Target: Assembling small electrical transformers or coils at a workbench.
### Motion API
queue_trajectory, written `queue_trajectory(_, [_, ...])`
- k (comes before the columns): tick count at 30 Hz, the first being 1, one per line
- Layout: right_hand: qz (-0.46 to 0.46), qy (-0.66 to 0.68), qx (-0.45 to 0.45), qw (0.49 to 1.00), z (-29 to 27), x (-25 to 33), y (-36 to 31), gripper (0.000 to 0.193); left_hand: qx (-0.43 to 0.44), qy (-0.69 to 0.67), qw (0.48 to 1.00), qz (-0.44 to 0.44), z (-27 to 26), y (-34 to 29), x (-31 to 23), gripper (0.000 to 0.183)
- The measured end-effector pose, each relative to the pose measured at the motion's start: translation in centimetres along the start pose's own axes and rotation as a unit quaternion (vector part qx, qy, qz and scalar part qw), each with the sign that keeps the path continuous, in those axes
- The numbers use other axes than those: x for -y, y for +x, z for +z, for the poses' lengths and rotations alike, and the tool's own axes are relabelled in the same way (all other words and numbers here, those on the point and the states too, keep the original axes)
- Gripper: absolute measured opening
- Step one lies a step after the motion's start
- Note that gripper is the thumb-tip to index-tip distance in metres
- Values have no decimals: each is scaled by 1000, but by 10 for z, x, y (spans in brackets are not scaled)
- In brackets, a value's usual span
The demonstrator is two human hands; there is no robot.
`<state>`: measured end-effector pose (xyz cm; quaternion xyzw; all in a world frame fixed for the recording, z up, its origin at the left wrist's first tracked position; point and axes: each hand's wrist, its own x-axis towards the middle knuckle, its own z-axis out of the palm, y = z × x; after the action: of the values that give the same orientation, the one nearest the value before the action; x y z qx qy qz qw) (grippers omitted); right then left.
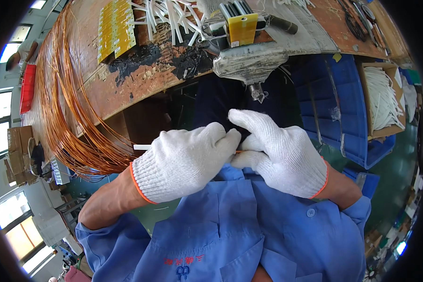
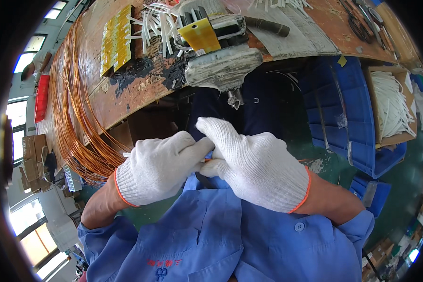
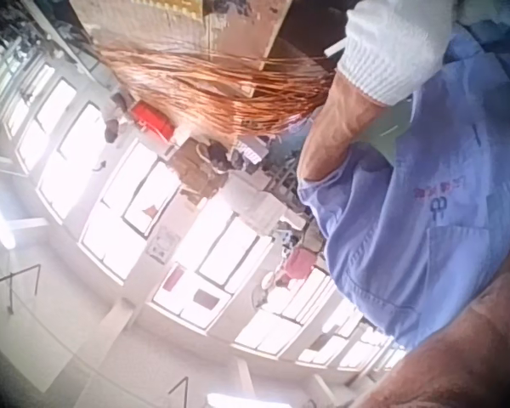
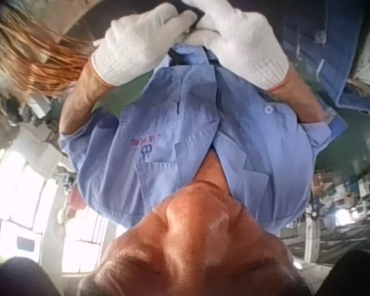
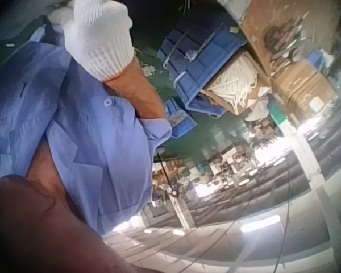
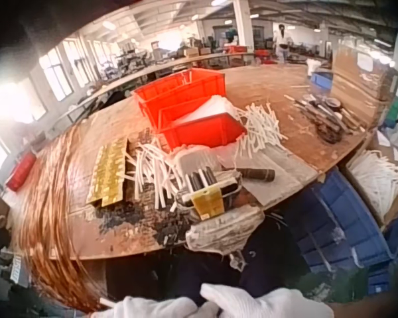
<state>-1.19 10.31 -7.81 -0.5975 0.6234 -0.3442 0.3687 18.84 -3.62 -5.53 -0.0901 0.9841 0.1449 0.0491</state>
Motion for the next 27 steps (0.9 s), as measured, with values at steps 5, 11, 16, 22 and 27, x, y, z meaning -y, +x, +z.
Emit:
queue_trajectory(5, [61,110,1,992,-12,-8,-4,43,-10,2,999,-33,-10,-7,16,37])
queue_trajectory(11, [-165,-137,-68,974,-6,-16,-7,25,-150,-187,960,-146,14,-13,13,44])
queue_trajectory(16, [-214,-217,-99,947,0,-19,-13,33,-86,-176,969,-153,-7,-11,10,26])
queue_trajectory(22, [-218,-171,-63,959,-4,-21,-9,33,-73,-276,957,-57,-2,-11,13,22])
queue_trajectory(27, [-164,-114,-7,980,2,-15,-1,25,-29,-172,985,-7,1,-6,4,22])
